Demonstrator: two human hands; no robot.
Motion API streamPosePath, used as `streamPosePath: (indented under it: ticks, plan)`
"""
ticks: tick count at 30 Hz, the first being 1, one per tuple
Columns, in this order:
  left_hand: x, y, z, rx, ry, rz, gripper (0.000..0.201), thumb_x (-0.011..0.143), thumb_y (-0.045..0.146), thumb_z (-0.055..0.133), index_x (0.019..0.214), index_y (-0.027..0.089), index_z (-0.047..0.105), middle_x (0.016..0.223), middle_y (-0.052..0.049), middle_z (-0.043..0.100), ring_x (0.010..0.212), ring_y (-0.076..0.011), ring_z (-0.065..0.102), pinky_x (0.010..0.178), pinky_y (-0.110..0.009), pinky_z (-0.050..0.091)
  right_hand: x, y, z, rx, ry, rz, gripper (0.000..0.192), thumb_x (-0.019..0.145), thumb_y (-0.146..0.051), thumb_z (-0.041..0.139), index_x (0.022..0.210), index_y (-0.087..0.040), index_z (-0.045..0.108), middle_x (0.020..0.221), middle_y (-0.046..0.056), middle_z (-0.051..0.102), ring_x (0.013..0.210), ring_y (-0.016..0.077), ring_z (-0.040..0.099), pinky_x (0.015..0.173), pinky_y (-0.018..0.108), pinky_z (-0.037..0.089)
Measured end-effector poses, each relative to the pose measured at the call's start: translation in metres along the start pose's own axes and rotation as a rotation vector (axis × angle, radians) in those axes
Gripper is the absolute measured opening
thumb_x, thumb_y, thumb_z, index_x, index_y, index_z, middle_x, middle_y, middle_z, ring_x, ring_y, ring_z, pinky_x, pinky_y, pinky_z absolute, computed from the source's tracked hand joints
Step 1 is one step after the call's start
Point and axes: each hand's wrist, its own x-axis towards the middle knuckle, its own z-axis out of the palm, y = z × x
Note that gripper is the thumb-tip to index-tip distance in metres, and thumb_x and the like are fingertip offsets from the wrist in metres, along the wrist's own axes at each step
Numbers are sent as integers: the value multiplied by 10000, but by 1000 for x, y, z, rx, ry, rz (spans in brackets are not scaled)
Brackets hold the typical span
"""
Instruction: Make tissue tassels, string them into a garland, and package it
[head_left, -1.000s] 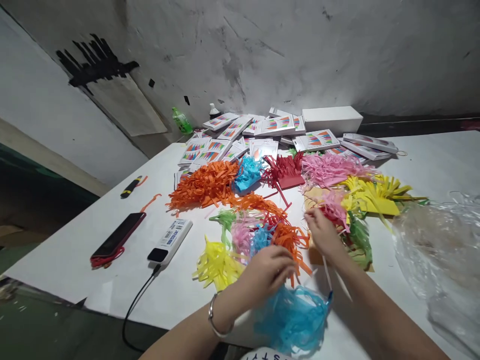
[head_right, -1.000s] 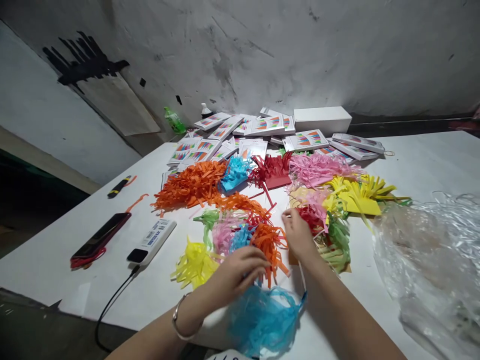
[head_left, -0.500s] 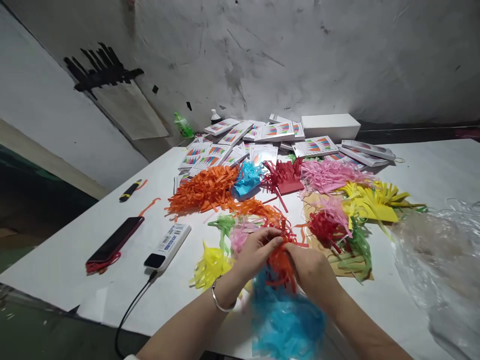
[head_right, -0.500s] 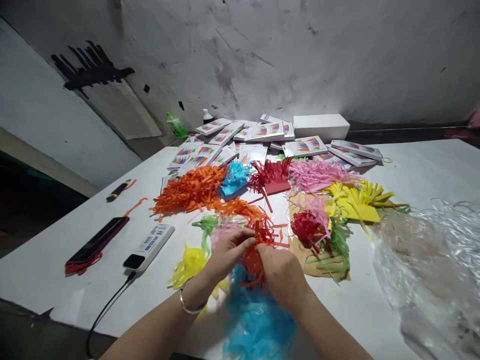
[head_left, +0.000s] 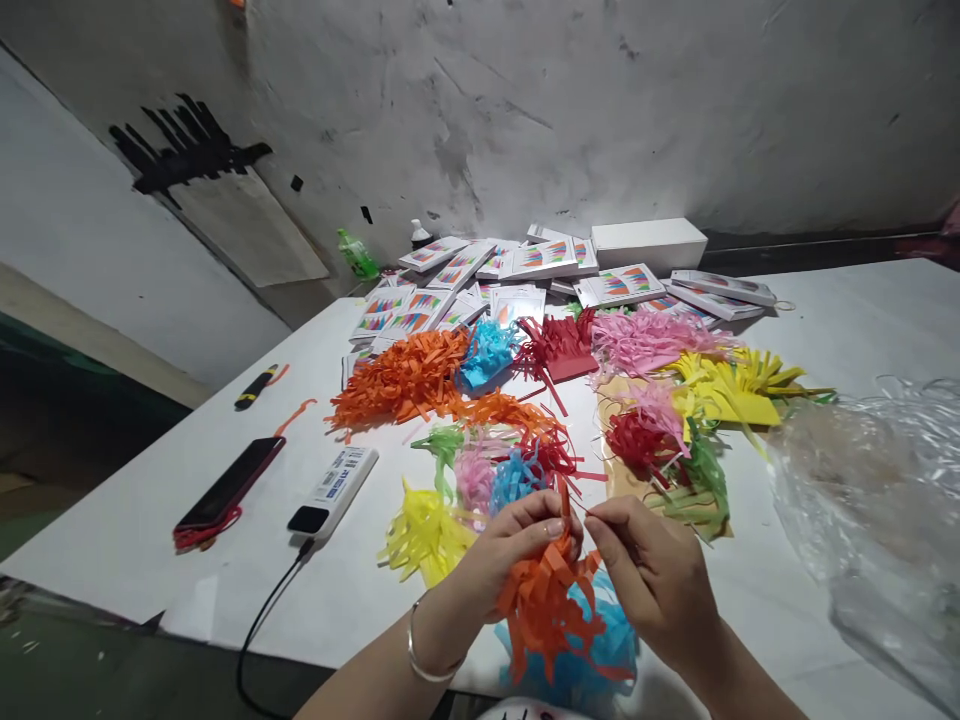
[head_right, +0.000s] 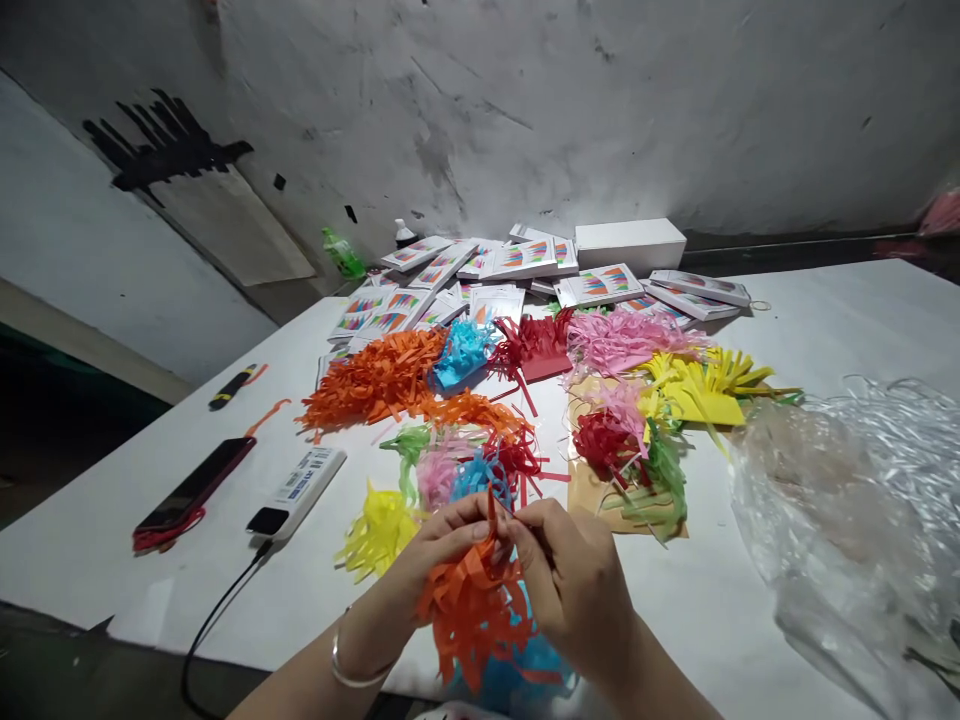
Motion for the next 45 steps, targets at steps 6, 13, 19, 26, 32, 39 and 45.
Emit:
streamPosePath:
  ticks: [6, 13, 19, 26, 32, 39, 45]
  plan:
    - [-1, -3, -5, 9, 34, 9, 290, 744, 352, 844, 801, 137, 657, 739, -16, 632, 635, -91, 588, 629, -192, 488, -10, 4, 5, -6, 51, 28, 101, 958, -157, 547, 913, -222, 610, 655, -33, 643, 509, 118, 570, 524, 230, 412]
    - [-2, -7, -13, 91, 48, 30, 309, 761, 399, 824, 832, 159, 641, 787, -10, 633, 679, -103, 575, 688, -221, 478, -9, 2, 6, -51, -12, 17, 129, 970, -143, 516, 894, -218, 589, 638, -39, 634, 507, 108, 573, 522, 219, 400]
    - [-7, 4, -12, 682, 84, 193, 270, 907, 416, 646, 847, 153, 659, 795, -25, 622, 746, -143, 549, 714, -254, 437, -9, 10, 5, 88, -217, 315, 152, 992, -324, 506, 990, -221, 618, 582, -53, 561, 475, 115, 522, 459, 214, 374]
    - [-12, 1, -10, 1121, 79, 376, 194, 949, 220, 492, 867, 160, 657, 796, -57, 664, 730, -168, 588, 682, -282, 443, -12, 16, 14, 533, -360, 648, 346, 955, -499, 563, 1130, -202, 585, 569, -71, 537, 470, 106, 506, 449, 193, 411]
    - [-15, -2, -14, 1210, 90, 477, 199, 958, 254, 557, 1081, 181, 696, 1021, -114, 693, 962, -227, 632, 848, -351, 496, -20, 22, 18, 413, -229, 514, 296, 994, -457, 510, 1001, -190, 636, 634, -17, 612, 519, 121, 582, 501, 211, 473]
    - [-4, -1, -15, 888, 252, 644, 227, 952, 359, 629, 854, 187, 740, 861, -67, 686, 851, -194, 642, 824, -329, 516, -21, 25, 21, 214, -309, 329, 210, 1029, -338, 432, 978, -217, 597, 736, 8, 674, 654, 155, 656, 605, 243, 510]
    - [-4, 52, -33, 58, 399, 481, 210, 859, 316, 750, 787, 164, 625, 760, -1, 682, 534, -71, 550, 535, -177, 473, -17, 69, -20, -239, -332, 33, 212, 998, -291, 478, 919, -243, 669, 815, 45, 731, 747, 213, 641, 720, 340, 499]
